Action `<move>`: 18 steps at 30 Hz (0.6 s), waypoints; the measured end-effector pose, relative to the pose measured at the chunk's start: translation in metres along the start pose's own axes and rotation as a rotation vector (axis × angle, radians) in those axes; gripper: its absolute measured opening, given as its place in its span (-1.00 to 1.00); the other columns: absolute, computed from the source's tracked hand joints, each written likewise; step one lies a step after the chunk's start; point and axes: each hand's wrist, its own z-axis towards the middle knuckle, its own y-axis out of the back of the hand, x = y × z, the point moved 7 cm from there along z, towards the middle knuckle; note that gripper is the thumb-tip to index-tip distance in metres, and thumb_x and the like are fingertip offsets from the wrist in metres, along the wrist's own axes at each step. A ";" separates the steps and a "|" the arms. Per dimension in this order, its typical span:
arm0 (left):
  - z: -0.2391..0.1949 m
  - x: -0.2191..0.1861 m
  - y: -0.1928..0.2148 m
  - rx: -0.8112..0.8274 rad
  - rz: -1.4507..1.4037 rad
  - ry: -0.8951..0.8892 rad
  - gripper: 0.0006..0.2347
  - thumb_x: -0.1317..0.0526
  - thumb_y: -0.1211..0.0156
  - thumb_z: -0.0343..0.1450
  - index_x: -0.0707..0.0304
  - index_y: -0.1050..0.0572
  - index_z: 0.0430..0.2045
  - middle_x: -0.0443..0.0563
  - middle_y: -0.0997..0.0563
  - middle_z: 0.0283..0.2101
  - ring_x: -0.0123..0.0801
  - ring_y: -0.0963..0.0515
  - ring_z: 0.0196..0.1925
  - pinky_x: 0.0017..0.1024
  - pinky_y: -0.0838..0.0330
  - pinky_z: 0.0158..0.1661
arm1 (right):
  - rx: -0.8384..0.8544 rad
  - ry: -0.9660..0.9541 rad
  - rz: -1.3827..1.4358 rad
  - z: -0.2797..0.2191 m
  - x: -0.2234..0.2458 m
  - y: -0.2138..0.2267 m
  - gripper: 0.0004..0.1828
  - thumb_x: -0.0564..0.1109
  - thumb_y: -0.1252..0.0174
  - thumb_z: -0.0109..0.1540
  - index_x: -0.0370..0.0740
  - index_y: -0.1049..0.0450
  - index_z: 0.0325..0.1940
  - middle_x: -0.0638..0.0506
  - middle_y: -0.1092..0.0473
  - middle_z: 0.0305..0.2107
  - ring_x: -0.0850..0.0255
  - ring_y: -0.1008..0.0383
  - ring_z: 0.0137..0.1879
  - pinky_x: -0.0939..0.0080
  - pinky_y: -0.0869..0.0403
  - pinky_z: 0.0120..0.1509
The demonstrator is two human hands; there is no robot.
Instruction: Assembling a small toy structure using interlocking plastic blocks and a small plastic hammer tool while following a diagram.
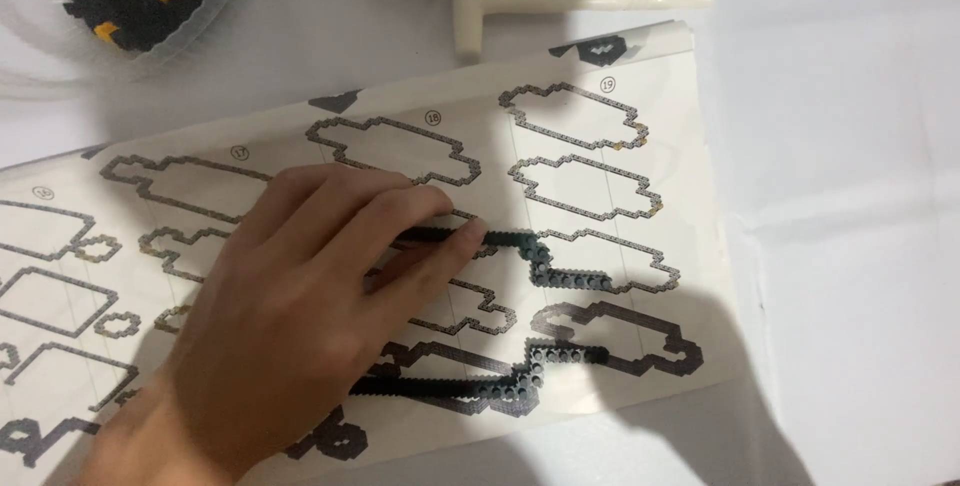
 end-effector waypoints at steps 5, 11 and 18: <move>0.000 -0.002 0.000 0.006 0.039 0.004 -0.81 0.39 -0.25 0.34 0.32 -0.54 -0.19 0.14 -0.52 -0.15 -0.11 -0.49 -0.11 -0.20 -0.39 -0.12 | 0.012 -0.079 0.027 -0.003 0.016 -0.039 -0.87 -0.09 -0.25 -0.01 -0.11 -0.54 -0.41 0.15 -0.50 -0.42 0.36 -0.47 -0.44 0.37 -0.47 -0.34; 0.006 -0.010 0.006 -0.048 -0.051 -0.019 -0.84 0.28 -0.18 0.40 0.45 -0.53 -0.28 0.17 -0.56 -0.19 -0.11 -0.48 -0.17 -0.18 -0.35 -0.12 | -0.083 0.089 0.006 0.021 0.025 -0.052 -0.70 -0.12 -0.24 0.13 -0.31 -0.56 -0.11 0.02 -0.29 -0.35 0.34 -0.22 -0.59 0.39 -0.33 -0.50; -0.007 -0.013 0.006 -0.081 -0.441 0.445 -0.82 0.18 -0.22 0.31 0.08 -0.39 -0.70 -0.19 -0.39 -0.60 -0.58 -0.37 -0.71 -0.59 -0.32 -0.62 | -0.146 0.024 0.041 0.026 0.017 -0.044 -0.90 -0.09 -0.22 0.08 -0.14 -0.54 -0.39 0.08 -0.34 -0.43 0.28 -0.44 -0.36 0.36 -0.46 -0.26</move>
